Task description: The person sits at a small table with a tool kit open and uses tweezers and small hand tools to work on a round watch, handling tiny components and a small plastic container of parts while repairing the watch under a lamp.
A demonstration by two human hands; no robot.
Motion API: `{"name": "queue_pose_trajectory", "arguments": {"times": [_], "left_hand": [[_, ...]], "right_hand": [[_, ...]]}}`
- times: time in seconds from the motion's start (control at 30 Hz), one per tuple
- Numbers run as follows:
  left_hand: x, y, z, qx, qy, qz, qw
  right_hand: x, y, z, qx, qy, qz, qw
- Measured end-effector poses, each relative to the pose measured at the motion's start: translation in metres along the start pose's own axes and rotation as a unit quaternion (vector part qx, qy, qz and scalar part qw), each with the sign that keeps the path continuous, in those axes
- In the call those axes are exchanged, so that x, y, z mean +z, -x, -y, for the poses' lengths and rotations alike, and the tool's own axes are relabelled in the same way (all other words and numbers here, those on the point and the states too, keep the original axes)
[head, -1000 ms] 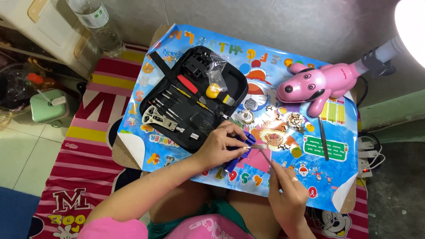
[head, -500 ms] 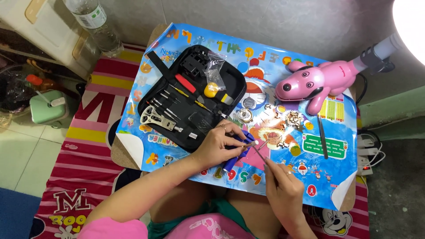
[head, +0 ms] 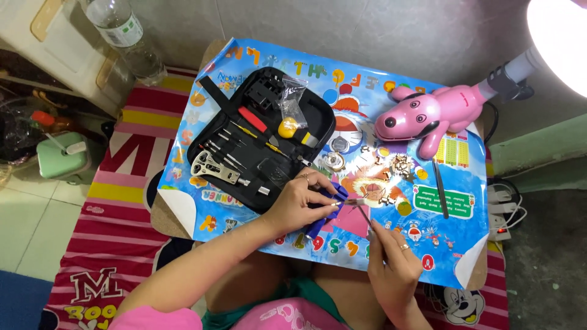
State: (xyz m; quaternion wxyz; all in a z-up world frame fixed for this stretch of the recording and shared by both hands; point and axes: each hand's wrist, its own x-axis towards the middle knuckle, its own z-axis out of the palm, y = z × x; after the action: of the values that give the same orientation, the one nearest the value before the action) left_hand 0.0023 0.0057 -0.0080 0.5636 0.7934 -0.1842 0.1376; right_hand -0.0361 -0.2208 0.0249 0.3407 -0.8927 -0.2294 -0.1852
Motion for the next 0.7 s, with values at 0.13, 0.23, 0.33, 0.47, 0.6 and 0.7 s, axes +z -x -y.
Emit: {"name": "queue_pose_trajectory", "arguments": {"times": [0.13, 0.23, 0.33, 0.47, 0.6, 0.7], "left_hand": [[0.001, 0.001, 0.002, -0.003, 0.004, -0.001, 1.0], [0.001, 0.002, 0.001, -0.008, -0.002, 0.001, 1.0], [0.001, 0.001, -0.002, -0.022, -0.017, 0.006, 1.0], [-0.005, -0.004, -0.026, 0.027, -0.028, -0.008, 0.999], [-0.011, -0.016, -0.052, 0.117, -0.059, -0.031, 0.991], [-0.01, -0.036, -0.054, 0.097, -0.068, -0.019, 0.993]], "right_hand": [[-0.001, -0.001, -0.002, 0.015, 0.009, 0.027, 0.999], [-0.016, -0.004, 0.005, 0.052, 0.007, -0.053, 0.997], [-0.029, -0.014, 0.003, 0.061, 0.011, -0.078, 0.995], [-0.038, -0.012, -0.031, 0.068, 0.084, -0.122, 0.987], [-0.04, -0.002, -0.052, 0.12, 0.077, -0.127, 0.982], [-0.034, 0.011, -0.052, 0.089, 0.052, -0.144, 0.984]]}}
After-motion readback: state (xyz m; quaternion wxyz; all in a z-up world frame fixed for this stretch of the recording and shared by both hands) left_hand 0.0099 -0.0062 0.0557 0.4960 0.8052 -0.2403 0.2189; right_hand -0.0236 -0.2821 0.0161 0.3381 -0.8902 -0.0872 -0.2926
